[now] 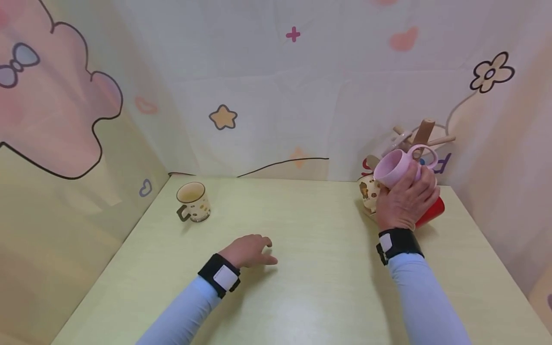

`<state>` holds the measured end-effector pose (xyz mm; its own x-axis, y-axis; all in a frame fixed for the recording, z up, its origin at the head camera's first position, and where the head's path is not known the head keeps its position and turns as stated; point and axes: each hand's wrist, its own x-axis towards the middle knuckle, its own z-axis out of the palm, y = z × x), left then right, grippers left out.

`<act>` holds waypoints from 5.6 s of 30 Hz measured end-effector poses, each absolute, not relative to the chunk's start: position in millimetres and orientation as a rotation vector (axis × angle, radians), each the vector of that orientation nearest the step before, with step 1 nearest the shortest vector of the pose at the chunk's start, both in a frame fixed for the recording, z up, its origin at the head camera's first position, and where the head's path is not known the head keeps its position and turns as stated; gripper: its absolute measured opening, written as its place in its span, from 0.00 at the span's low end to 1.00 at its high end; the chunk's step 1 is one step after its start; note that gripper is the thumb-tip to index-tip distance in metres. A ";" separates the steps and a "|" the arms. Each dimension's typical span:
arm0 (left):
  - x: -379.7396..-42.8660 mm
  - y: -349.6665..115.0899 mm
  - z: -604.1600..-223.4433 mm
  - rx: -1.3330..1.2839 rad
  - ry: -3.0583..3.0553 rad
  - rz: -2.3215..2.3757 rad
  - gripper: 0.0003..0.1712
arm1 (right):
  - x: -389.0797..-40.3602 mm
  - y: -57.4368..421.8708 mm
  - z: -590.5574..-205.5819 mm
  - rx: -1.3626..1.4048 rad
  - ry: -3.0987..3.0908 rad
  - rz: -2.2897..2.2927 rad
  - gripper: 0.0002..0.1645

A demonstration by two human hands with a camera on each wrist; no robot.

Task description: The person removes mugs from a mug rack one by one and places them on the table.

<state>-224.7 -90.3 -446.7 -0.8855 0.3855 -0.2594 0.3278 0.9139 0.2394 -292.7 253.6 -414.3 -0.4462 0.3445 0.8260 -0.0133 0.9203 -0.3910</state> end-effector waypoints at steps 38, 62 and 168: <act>-226.3 -95.4 -434.5 0.519 2.778 0.365 0.32 | -221.6 205.6 -394.1 -0.252 -1.942 0.779 0.53; -226.5 -96.9 -427.0 0.496 2.789 0.397 0.32 | -199.8 186.7 -425.4 -0.246 -2.323 1.675 0.53; -228.6 -110.9 -406.8 0.799 2.496 1.026 0.10 | -189.4 183.3 -437.1 0.500 -2.782 2.008 0.40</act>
<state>-228.6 -110.9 -406.8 -0.7899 0.6075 -0.0831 0.3733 0.5839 0.7209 -189.4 183.3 -437.1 -0.9069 -0.4107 -0.0941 -0.0401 0.3063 -0.9511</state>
